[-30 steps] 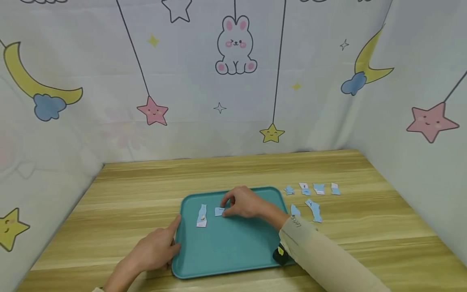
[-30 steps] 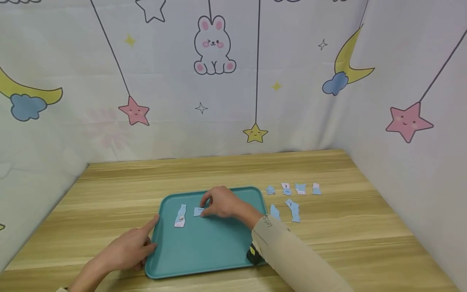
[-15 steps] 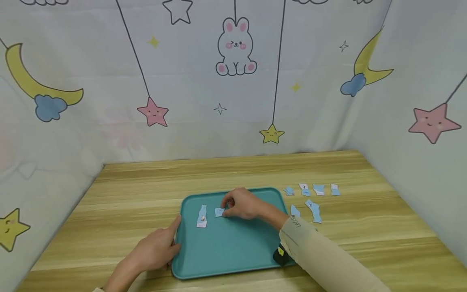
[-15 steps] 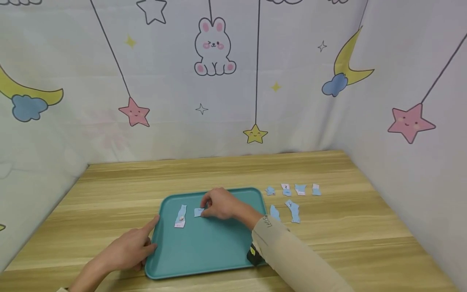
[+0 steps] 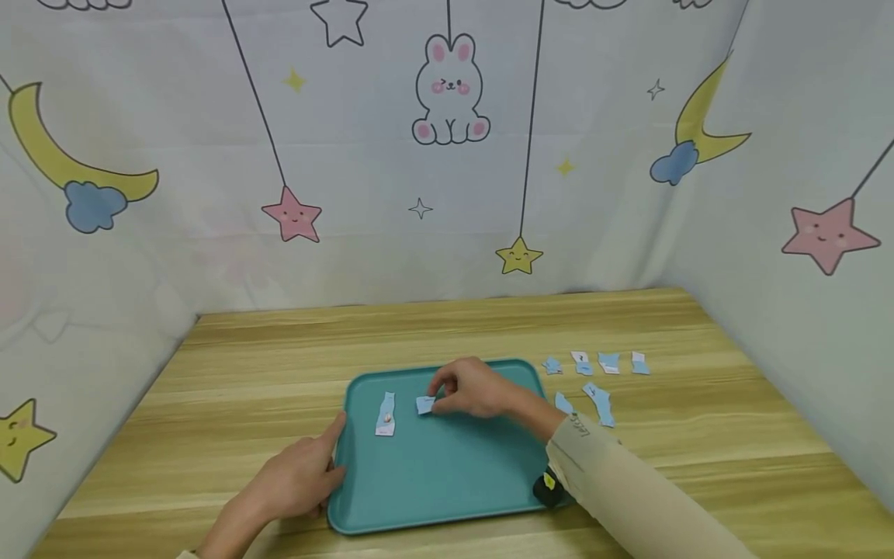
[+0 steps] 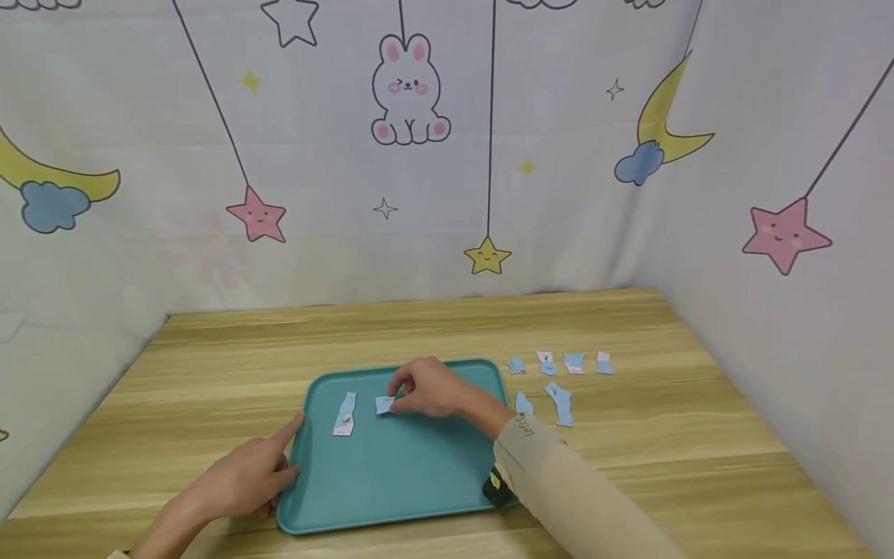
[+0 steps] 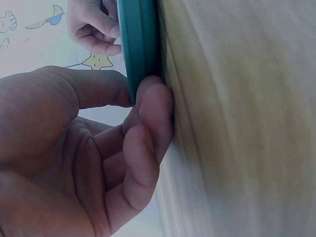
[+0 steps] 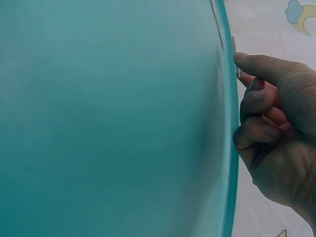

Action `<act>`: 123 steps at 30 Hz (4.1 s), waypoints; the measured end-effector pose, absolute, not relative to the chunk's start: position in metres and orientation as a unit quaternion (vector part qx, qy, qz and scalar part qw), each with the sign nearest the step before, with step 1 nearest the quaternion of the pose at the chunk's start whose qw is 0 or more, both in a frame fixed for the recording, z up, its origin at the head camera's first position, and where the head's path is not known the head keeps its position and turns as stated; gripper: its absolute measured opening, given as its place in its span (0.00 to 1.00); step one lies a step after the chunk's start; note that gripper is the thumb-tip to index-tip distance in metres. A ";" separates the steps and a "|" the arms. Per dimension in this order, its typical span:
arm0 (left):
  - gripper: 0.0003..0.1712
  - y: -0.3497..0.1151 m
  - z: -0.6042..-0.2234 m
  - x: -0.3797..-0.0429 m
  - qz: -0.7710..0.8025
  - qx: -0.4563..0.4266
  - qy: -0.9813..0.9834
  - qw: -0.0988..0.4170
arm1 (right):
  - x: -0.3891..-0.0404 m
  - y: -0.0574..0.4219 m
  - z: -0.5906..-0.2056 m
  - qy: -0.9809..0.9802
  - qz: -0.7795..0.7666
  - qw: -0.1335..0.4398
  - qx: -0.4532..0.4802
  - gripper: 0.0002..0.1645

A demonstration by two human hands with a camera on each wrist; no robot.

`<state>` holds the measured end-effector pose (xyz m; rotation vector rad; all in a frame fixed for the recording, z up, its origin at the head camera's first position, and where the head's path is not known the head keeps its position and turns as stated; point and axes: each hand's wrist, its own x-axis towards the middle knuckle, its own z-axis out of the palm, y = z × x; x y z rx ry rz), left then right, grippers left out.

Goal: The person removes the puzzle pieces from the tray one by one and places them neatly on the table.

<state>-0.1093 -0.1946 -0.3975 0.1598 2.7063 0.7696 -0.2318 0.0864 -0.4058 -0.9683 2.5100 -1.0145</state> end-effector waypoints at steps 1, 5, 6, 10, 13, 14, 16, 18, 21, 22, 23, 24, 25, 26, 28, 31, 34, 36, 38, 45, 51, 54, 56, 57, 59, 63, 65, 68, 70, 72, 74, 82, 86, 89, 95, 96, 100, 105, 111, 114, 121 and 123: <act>0.47 -0.195 -0.398 -0.109 0.270 0.056 0.948 0.161 | -0.231 0.089 -0.405 0.864 -0.352 0.131 -0.334 0.08; 0.47 -0.195 -0.398 -0.109 0.270 0.059 0.947 0.161 | -0.230 0.097 -0.401 0.862 -0.360 0.127 -0.334 0.09; 0.47 -0.195 -0.398 -0.110 0.270 0.059 0.948 0.161 | -0.229 0.099 -0.401 0.861 -0.361 0.127 -0.334 0.09; 0.47 -0.195 -0.399 -0.110 0.270 0.061 0.947 0.160 | -0.228 0.107 -0.398 0.862 -0.365 0.131 -0.326 0.10; 0.47 -0.195 -0.399 -0.110 0.268 0.060 0.948 0.161 | -0.226 0.114 -0.398 0.864 -0.368 0.133 -0.316 0.10; 0.47 -0.194 -0.399 -0.110 0.267 0.059 0.948 0.162 | -0.225 0.116 -0.398 0.863 -0.371 0.133 -0.315 0.10; 0.47 -0.194 -0.399 -0.111 0.265 0.056 0.948 0.166 | -0.225 0.122 -0.397 0.863 -0.376 0.129 -0.312 0.10; 0.47 -0.193 -0.400 -0.112 0.264 0.054 0.948 0.168 | -0.224 0.127 -0.396 0.864 -0.379 0.125 -0.308 0.10; 0.47 -0.193 -0.400 -0.112 0.264 0.054 0.948 0.167 | -0.223 0.135 -0.395 0.864 -0.382 0.119 -0.306 0.11; 0.47 -0.193 -0.400 -0.112 0.264 0.054 0.948 0.167 | -0.222 0.137 -0.394 0.865 -0.381 0.118 -0.305 0.11; 0.47 -0.194 -0.400 -0.112 0.265 0.054 0.948 0.167 | -0.222 0.139 -0.394 0.866 -0.381 0.117 -0.304 0.11; 0.47 -0.194 -0.400 -0.112 0.265 0.052 0.948 0.167 | -0.222 0.141 -0.394 0.866 -0.380 0.116 -0.304 0.10; 0.47 -0.194 -0.401 -0.112 0.264 0.052 0.949 0.167 | -0.221 0.143 -0.394 0.867 -0.379 0.115 -0.304 0.10; 0.47 -0.194 -0.401 -0.112 0.264 0.052 0.948 0.167 | -0.221 0.145 -0.394 0.867 -0.378 0.114 -0.303 0.10; 0.47 -0.194 -0.401 -0.113 0.263 0.050 0.949 0.168 | -0.221 0.149 -0.393 0.868 -0.377 0.113 -0.301 0.10; 0.47 -0.194 -0.401 -0.112 0.262 0.051 0.949 0.167 | -0.221 0.154 -0.392 0.868 -0.380 0.114 -0.297 0.10; 0.47 -0.194 -0.401 -0.112 0.262 0.051 0.949 0.166 | -0.221 0.160 -0.391 0.868 -0.384 0.116 -0.292 0.11; 0.47 -0.193 -0.401 -0.112 0.263 0.049 0.949 0.166 | -0.220 0.165 -0.390 0.869 -0.386 0.116 -0.287 0.11; 0.47 -0.193 -0.401 -0.112 0.263 0.048 0.949 0.166 | -0.220 0.171 -0.390 0.870 -0.388 0.114 -0.283 0.11; 0.47 -0.193 -0.400 -0.112 0.264 0.048 0.949 0.166 | -0.221 0.192 -0.390 0.880 -0.384 0.096 -0.264 0.12; 0.47 -0.193 -0.400 -0.112 0.263 0.050 0.949 0.166 | -0.220 0.206 -0.390 0.884 -0.386 0.091 -0.246 0.12; 0.47 -0.194 -0.401 -0.112 0.264 0.052 0.949 0.164 | -0.220 0.212 -0.391 0.885 -0.385 0.088 -0.246 0.13; 0.47 -0.194 -0.401 -0.112 0.264 0.053 0.949 0.164 | -0.220 0.216 -0.391 0.885 -0.384 0.087 -0.248 0.13; 0.47 -0.194 -0.401 -0.112 0.265 0.053 0.949 0.164 | -0.220 0.218 -0.391 0.884 -0.385 0.087 -0.250 0.14; 0.47 -0.194 -0.401 -0.112 0.265 0.052 0.949 0.165 | -0.220 0.221 -0.391 0.883 -0.388 0.090 -0.248 0.14; 0.47 -0.194 -0.402 -0.112 0.265 0.047 0.948 0.169 | -0.219 0.229 -0.391 0.882 -0.394 0.096 -0.240 0.14; 0.47 -0.194 -0.401 -0.112 0.265 0.046 0.948 0.170 | -0.218 0.233 -0.390 0.883 -0.395 0.093 -0.236 0.14; 0.47 -0.194 -0.401 -0.112 0.266 0.043 0.947 0.172 | -0.217 0.241 -0.391 0.886 -0.395 0.087 -0.228 0.14; 0.47 -0.194 -0.401 -0.112 0.267 0.044 0.947 0.172 | -0.217 0.246 -0.392 0.887 -0.396 0.085 -0.222 0.14; 0.47 -0.193 -0.401 -0.112 0.270 0.042 0.947 0.172 | -0.218 0.250 -0.393 0.889 -0.396 0.084 -0.216 0.14; 0.47 -0.194 -0.401 -0.112 0.271 0.044 0.946 0.171 | -0.217 0.254 -0.394 0.890 -0.396 0.083 -0.212 0.13; 0.47 -0.193 -0.401 -0.114 0.266 0.045 0.947 0.172 | -0.214 0.272 -0.394 0.895 -0.391 0.072 -0.202 0.14; 0.47 -0.193 -0.401 -0.114 0.268 0.044 0.947 0.173 | -0.212 0.281 -0.393 0.894 -0.395 0.062 -0.202 0.14; 0.47 -0.193 -0.401 -0.113 0.269 0.047 0.947 0.171 | -0.210 0.288 -0.393 0.896 -0.397 0.057 -0.193 0.14; 0.47 -0.194 -0.402 -0.113 0.271 0.050 0.946 0.169 | -0.207 0.305 -0.392 0.898 -0.401 0.045 -0.177 0.14; 0.47 -0.193 -0.402 -0.113 0.271 0.049 0.946 0.170 | -0.206 0.308 -0.391 0.899 -0.401 0.043 -0.173 0.14; 0.47 -0.193 -0.401 -0.113 0.270 0.051 0.946 0.169 | -0.203 0.322 -0.387 0.904 -0.394 0.036 -0.164 0.15; 0.47 -0.193 -0.401 -0.111 0.268 0.049 0.947 0.167 | -0.200 0.336 -0.385 0.907 -0.390 0.037 -0.156 0.15; 0.47 -0.194 -0.402 -0.111 0.268 0.053 0.948 0.163 | -0.198 0.348 -0.389 0.911 -0.382 0.050 -0.149 0.16; 0.47 -0.194 -0.402 -0.111 0.268 0.057 0.948 0.162 | -0.197 0.353 -0.392 0.913 -0.378 0.062 -0.141 0.16; 0.47 -0.193 -0.402 -0.112 0.266 0.048 0.948 0.167 | -0.197 0.363 -0.402 0.914 -0.371 0.088 -0.141 0.15; 0.47 -0.193 -0.401 -0.111 0.266 0.048 0.948 0.167 | -0.198 0.365 -0.404 0.915 -0.366 0.090 -0.143 0.15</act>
